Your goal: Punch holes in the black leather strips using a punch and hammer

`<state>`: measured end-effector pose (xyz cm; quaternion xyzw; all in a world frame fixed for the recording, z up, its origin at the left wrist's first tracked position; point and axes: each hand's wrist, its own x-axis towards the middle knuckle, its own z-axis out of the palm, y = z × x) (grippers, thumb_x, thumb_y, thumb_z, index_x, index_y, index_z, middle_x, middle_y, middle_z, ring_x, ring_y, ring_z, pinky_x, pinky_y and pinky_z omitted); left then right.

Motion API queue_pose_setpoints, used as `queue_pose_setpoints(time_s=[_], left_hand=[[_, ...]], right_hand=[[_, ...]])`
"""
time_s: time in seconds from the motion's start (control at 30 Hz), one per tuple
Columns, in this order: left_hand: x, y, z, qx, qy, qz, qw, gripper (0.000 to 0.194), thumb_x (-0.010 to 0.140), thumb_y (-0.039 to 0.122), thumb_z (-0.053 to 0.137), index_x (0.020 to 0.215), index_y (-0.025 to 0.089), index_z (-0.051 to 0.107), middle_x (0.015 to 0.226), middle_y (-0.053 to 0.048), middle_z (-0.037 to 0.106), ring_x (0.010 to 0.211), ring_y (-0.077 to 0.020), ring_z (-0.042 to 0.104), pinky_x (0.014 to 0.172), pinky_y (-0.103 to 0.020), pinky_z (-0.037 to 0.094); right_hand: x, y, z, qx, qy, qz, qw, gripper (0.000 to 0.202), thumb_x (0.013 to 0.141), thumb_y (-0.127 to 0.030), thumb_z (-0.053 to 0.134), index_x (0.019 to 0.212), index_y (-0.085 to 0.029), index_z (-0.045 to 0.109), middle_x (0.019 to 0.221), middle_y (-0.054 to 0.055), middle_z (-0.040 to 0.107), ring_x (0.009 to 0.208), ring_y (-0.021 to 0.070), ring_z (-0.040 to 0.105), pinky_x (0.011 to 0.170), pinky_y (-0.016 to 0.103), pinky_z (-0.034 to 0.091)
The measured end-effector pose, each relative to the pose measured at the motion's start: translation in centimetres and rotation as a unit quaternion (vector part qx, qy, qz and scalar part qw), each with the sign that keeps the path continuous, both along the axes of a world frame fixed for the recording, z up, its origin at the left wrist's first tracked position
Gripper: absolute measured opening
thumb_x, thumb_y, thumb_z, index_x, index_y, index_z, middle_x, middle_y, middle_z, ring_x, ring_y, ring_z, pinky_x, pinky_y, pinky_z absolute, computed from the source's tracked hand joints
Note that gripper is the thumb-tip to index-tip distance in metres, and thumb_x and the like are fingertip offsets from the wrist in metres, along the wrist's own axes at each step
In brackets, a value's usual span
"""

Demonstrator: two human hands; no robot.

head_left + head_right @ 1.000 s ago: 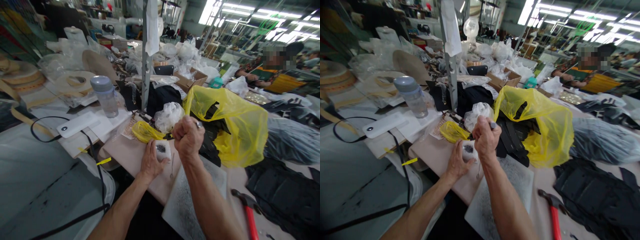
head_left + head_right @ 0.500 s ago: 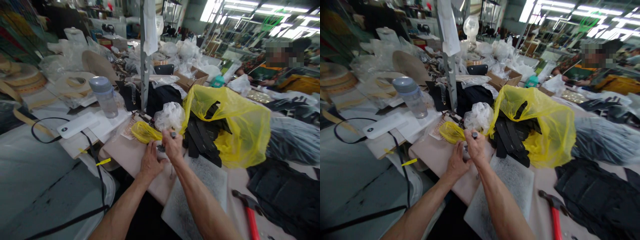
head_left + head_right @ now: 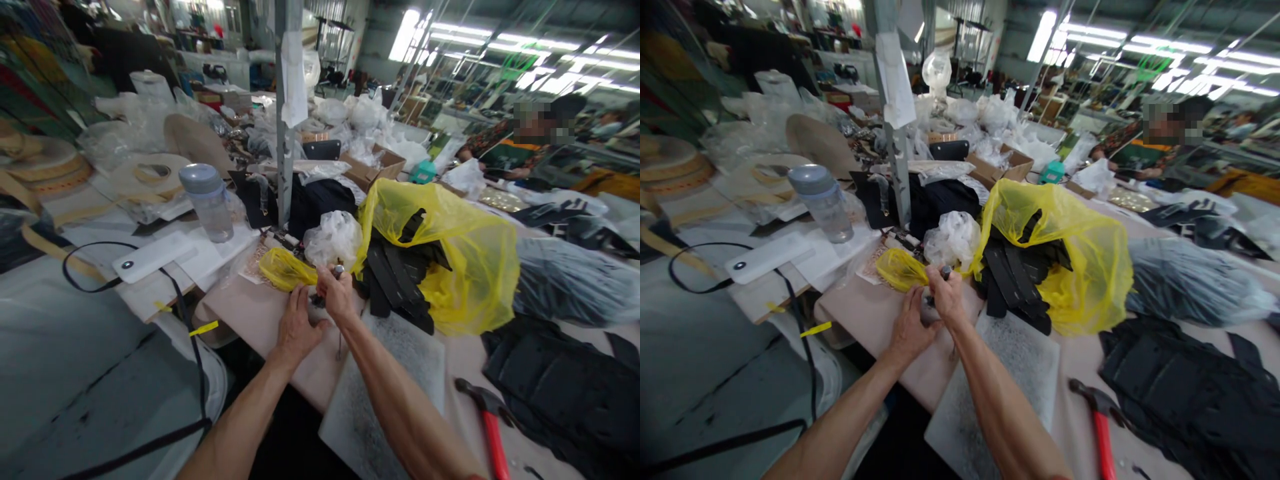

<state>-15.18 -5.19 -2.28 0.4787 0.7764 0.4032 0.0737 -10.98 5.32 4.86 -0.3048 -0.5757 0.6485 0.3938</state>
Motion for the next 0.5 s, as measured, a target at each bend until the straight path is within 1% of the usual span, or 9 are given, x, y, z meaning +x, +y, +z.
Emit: queue_pose_setpoints(time_s=[0.07,0.13,0.2,0.27,0.3,0.37,0.4,0.43,0.5], left_hand=[[-0.1,0.1,-0.1,0.005,-0.006,-0.001,1.0,0.087,0.071,0.033,0.073,0.143,0.02,0.026,0.148,-0.016,0.033,0.138,-0.0324,0.033,0.109,-0.051,0.039],[-0.1,0.2,-0.2,0.008,-0.005,-0.006,1.0,0.089,0.071,0.034,0.073,0.143,0.019,0.025,0.149,-0.016,0.032,0.14,-0.0325,0.031,0.11,-0.052,0.037],[-0.1,0.2,-0.3,0.011,-0.002,-0.01,1.0,0.09,0.071,0.035,0.074,0.144,0.017,0.025,0.149,-0.017,0.033,0.14,-0.032,0.03,0.111,-0.051,0.036],[-0.1,0.2,-0.5,0.009,-0.002,-0.009,1.0,0.088,0.071,0.037,0.073,0.143,0.017,0.026,0.148,-0.017,0.034,0.14,-0.0317,0.031,0.112,-0.05,0.036],[-0.2,0.3,-0.5,0.007,-0.003,-0.007,1.0,0.088,0.072,0.037,0.073,0.143,0.017,0.027,0.148,-0.017,0.034,0.139,-0.0321,0.032,0.111,-0.05,0.037],[-0.2,0.3,-0.7,0.002,-0.005,-0.004,1.0,0.087,0.071,0.037,0.074,0.143,0.018,0.028,0.148,-0.017,0.035,0.139,-0.0333,0.033,0.11,-0.051,0.038],[-0.3,0.3,-0.8,0.0,-0.006,-0.004,1.0,0.088,0.071,0.035,0.074,0.143,0.019,0.028,0.148,-0.017,0.035,0.138,-0.0337,0.034,0.109,-0.052,0.038],[-0.3,0.3,-0.9,0.0,-0.007,-0.003,1.0,0.088,0.07,0.034,0.075,0.143,0.02,0.027,0.148,-0.017,0.035,0.138,-0.0339,0.034,0.109,-0.052,0.039],[-0.3,0.3,-0.9,-0.001,-0.009,0.0,1.0,0.089,0.07,0.032,0.075,0.143,0.022,0.027,0.148,-0.016,0.035,0.138,-0.0333,0.034,0.108,-0.051,0.04]], right_hand=[[0.4,0.3,-0.2,0.029,-0.022,0.019,0.999,0.042,0.08,-0.052,0.061,0.057,-0.02,0.045,0.048,-0.006,0.041,0.044,0.0066,0.035,0.044,0.021,0.034],[0.9,0.9,0.3,0.057,-0.027,0.047,0.997,0.036,0.079,-0.051,0.063,0.066,-0.019,0.053,0.056,-0.004,0.05,0.051,0.0085,0.046,0.051,0.022,0.042],[1.3,1.6,1.1,0.042,-0.003,0.088,0.995,0.034,0.073,-0.051,0.068,0.083,-0.02,0.059,0.068,-0.002,0.059,0.059,0.011,0.055,0.057,0.024,0.047],[1.4,2.2,1.8,0.019,0.007,0.144,0.989,0.039,0.071,-0.052,0.069,0.091,-0.02,0.06,0.074,-0.002,0.062,0.062,0.0131,0.059,0.058,0.027,0.05],[1.4,2.4,2.1,0.023,-0.008,0.179,0.984,0.038,0.072,-0.053,0.067,0.088,-0.019,0.06,0.072,-0.001,0.063,0.061,0.0134,0.06,0.058,0.027,0.05],[1.1,2.4,2.6,0.062,-0.058,0.232,0.969,0.038,0.079,-0.055,0.059,0.072,-0.017,0.059,0.06,-0.001,0.059,0.053,0.0117,0.055,0.052,0.024,0.045],[0.9,2.2,2.8,0.083,-0.077,0.238,0.965,0.042,0.083,-0.056,0.055,0.065,-0.018,0.057,0.053,-0.002,0.055,0.048,0.0102,0.051,0.049,0.022,0.041],[0.8,2.0,3.0,0.099,-0.084,0.223,0.966,0.045,0.084,-0.056,0.053,0.06,-0.018,0.053,0.048,-0.003,0.05,0.045,0.0089,0.045,0.045,0.021,0.037],[0.6,1.4,3.3,0.104,-0.066,0.131,0.984,0.047,0.084,-0.059,0.052,0.057,-0.021,0.047,0.046,-0.006,0.042,0.042,0.0074,0.037,0.042,0.021,0.03]])
